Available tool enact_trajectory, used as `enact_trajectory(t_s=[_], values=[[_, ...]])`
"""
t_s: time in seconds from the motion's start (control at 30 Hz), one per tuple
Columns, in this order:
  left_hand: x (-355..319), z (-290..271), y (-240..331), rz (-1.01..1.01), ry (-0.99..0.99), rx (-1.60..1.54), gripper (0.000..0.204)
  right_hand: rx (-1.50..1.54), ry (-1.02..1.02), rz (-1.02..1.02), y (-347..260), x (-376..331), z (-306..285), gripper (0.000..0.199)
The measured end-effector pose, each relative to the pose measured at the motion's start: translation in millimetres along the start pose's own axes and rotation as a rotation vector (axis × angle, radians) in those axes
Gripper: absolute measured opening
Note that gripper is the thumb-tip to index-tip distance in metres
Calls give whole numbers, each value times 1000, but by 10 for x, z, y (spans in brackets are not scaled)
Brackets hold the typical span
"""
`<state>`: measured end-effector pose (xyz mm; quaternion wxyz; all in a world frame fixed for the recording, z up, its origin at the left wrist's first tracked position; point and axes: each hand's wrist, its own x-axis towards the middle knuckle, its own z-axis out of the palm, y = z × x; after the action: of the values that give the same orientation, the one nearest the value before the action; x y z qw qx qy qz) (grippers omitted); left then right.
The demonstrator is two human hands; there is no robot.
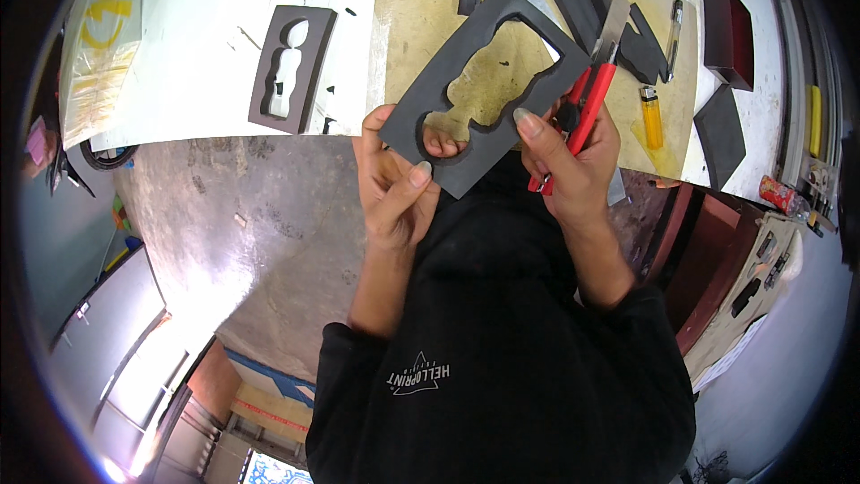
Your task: The person uses a utility knife to trim and shape a black foam piece with a cutout, then uses a lighter to heat and smooth the edges. The person repeatedly inspects the foam piece while working at a cluttered workbench.
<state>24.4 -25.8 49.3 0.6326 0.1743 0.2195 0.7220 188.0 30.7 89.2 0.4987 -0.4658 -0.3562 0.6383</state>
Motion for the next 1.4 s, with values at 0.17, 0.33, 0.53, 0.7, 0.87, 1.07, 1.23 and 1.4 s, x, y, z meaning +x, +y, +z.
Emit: enact_trajectory(t_s=[0.17,0.33,0.53,0.7,0.87,1.07,1.23,1.4], values=[[-11,-40,31,-115,48,-156,46,-113,-11,-30,-21,-7,-67,38],[30,-109,106,-193,-149,-109,48,-200,-191,-96,-134,48,-138,37],[164,28,217,-205,-153,227,70,-289,-277,-223,-271,137,-137,46],[177,-159,232,-81,3,457,54,-612,-302,-357,-286,238,-94,42],[232,-189,327,32,97,929,42,-655,-294,-577,-177,375,4,44],[249,-192,326,108,112,1029,33,-648,-290,-612,-163,451,57,48],[274,-145,238,221,205,1058,35,-666,-239,-597,-108,455,20,45],[249,-414,259,209,186,1260,42,-676,-120,-312,-106,173,-172,41]])
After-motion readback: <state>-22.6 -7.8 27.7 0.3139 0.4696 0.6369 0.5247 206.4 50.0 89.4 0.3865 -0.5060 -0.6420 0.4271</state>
